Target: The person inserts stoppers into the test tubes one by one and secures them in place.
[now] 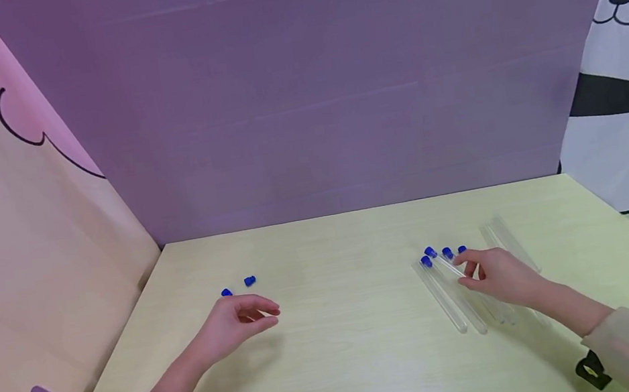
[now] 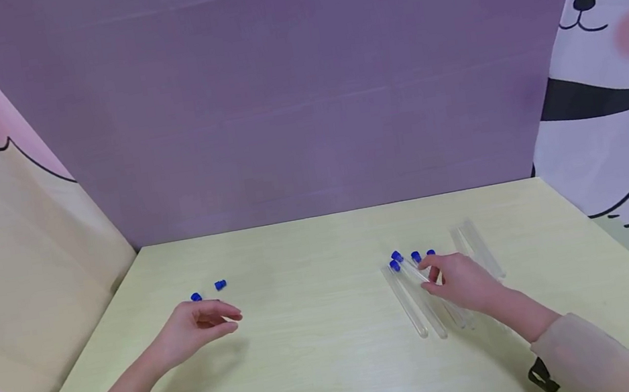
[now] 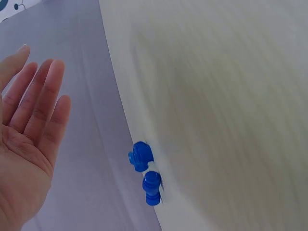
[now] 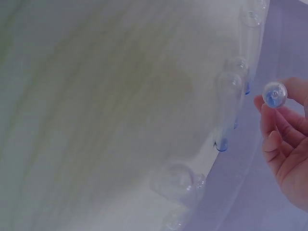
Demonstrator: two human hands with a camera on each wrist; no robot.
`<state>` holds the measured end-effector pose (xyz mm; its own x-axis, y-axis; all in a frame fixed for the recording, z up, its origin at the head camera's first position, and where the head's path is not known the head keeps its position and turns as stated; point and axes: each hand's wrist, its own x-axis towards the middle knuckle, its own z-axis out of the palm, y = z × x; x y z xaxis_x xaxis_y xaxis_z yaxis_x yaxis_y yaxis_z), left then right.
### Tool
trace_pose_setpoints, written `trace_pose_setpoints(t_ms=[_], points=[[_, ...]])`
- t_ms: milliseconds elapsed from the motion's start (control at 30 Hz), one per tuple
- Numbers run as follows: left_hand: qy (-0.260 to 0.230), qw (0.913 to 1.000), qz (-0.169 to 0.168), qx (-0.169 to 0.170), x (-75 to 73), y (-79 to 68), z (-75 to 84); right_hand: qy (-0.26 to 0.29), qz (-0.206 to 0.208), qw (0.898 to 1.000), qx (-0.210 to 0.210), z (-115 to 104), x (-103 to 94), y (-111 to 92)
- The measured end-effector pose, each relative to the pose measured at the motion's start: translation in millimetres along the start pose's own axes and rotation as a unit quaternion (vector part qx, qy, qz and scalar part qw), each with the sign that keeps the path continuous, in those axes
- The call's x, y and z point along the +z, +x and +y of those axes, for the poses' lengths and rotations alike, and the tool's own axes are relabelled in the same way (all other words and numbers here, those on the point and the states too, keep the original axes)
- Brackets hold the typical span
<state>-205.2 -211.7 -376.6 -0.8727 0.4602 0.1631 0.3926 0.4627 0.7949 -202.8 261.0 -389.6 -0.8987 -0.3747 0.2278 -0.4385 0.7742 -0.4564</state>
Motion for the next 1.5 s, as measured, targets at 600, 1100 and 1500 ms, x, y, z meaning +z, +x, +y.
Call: trace_pose_setpoints(t_ms=[600, 1100, 1500], points=[[0.03, 0.9989, 0.029, -0.021, -22.5, -11.4, -14.6, 0.002, -0.021, 0.999, 0.027, 2, 10.6, 5], [0.034, 0.9977, 0.05, -0.03, -33.1, -14.3, -23.2, -0.011, -0.044, 0.998, 0.03, 4, 12.1, 9], [0.039, 0.9974, 0.051, -0.033, -38.6, -12.2, -27.2, 0.004, -0.025, 0.999, 0.037, 3, 9.7, 3]])
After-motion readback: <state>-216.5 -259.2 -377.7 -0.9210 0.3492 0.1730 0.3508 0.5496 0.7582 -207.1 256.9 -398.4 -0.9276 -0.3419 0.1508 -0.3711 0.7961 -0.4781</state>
